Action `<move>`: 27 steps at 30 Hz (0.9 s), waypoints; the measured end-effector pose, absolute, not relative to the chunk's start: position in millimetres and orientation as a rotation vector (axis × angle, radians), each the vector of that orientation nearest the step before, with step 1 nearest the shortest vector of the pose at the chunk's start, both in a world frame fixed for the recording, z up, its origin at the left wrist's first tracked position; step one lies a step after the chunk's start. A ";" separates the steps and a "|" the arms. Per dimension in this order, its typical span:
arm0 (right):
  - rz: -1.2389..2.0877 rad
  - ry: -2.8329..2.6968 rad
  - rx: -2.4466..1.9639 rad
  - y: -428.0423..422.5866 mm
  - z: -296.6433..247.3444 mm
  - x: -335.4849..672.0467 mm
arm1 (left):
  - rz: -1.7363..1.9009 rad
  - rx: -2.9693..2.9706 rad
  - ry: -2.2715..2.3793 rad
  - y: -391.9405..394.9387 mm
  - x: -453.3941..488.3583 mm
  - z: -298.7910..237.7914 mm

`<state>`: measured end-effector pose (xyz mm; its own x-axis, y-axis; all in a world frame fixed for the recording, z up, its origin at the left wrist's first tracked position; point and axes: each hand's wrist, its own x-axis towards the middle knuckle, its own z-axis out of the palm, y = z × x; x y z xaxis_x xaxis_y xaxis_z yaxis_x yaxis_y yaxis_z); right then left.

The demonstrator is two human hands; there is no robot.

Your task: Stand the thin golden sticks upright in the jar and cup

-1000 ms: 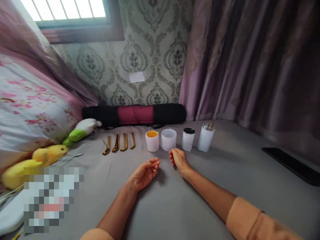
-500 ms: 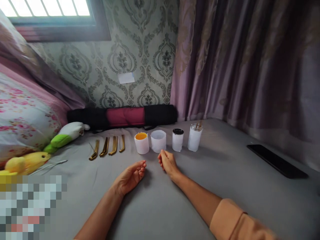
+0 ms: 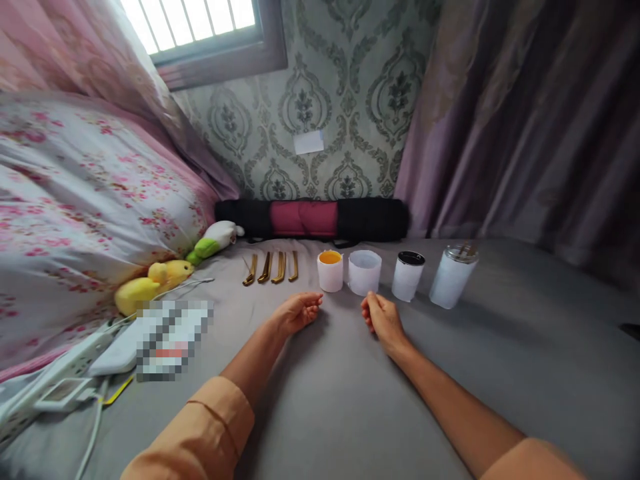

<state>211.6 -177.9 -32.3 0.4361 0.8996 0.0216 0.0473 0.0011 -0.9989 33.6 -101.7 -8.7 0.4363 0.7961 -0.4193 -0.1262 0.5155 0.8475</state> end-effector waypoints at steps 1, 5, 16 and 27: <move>0.835 -0.913 -1.415 -177.7 -32.8 211.5 | 0.682 0.866 0.971 -97.5 31.4 -8.5; 0.816 -0.922 -1.419 -177.5 -33.5 211.1 | 0.749 1.015 1.102 -77.4 23.1 -5.4; 0.791 -0.969 -1.455 -176.8 -32.7 210.6 | 0.757 1.571 1.581 -20.7 12.8 20.3; 0.809 -0.984 -1.445 -175.8 -34.1 209.9 | 0.561 2.019 1.786 0.1 14.2 15.1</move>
<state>209.9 -175.8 -34.1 0.4108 0.9101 0.0542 0.1228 0.0037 -0.9924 14.2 0.1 15.1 0.1096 0.9931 0.0423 0.8389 -0.1153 0.5319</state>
